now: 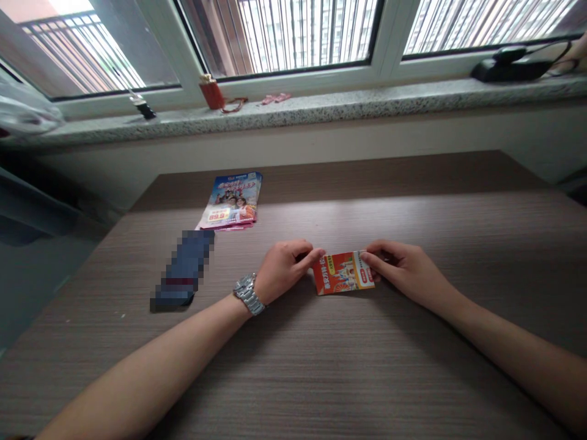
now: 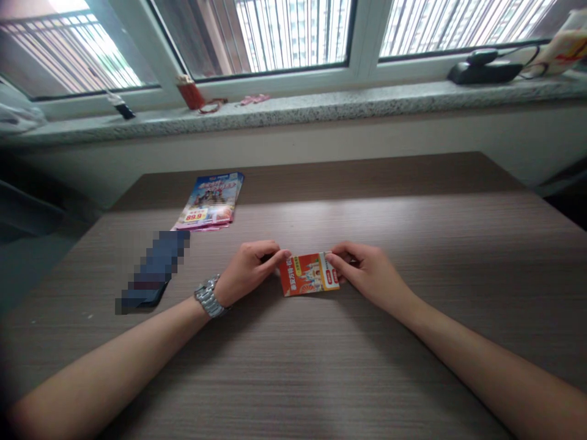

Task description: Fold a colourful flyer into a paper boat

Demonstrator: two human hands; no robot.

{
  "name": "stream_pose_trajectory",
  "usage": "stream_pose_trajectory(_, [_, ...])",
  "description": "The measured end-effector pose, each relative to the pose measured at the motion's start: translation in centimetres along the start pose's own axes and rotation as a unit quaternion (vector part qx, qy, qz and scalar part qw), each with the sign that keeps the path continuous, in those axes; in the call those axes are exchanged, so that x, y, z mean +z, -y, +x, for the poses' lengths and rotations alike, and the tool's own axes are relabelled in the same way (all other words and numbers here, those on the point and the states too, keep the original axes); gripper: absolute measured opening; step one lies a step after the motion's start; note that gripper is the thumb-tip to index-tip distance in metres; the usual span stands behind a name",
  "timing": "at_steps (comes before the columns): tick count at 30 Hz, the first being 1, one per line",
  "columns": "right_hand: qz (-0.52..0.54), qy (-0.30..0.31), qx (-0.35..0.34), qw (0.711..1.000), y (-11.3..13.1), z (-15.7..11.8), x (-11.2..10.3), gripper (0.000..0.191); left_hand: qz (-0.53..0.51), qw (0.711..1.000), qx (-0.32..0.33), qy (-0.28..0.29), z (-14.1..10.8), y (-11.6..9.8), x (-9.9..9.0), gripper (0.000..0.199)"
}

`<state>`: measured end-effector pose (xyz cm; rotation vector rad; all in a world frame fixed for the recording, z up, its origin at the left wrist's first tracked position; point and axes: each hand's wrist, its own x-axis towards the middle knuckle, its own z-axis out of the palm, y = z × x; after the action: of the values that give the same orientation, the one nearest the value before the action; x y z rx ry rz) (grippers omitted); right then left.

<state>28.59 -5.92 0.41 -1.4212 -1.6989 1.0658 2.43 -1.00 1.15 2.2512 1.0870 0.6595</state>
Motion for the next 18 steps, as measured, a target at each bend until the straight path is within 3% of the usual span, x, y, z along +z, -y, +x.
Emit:
stream_pose_trajectory(4, [-0.039, -0.033, 0.003, 0.999, 0.2, 0.1, -0.4, 0.03, 0.005, 0.999, 0.012, -0.042, -0.1, -0.3, -0.2, 0.024])
stream_pose_trajectory(8, [-0.107, -0.059, -0.019, 0.992, 0.2, 0.3, -1.0, 0.027, 0.024, 0.996, 0.07, -0.045, -0.2, -0.2, 0.2, 0.019])
stream_pose_trajectory(13, [-0.167, -0.07, -0.043, 0.982, -0.4, 0.5, -1.4, 0.024, 0.092, 0.985, 0.146, 0.019, -0.6, -0.4, 0.8, 0.033])
stream_pose_trajectory(18, [-0.218, -0.058, -0.087, 0.97, -1.0, 0.8, -1.4, 0.026, 0.13, 0.973, 0.171, 0.08, -0.8, -0.5, 1.1, 0.042])
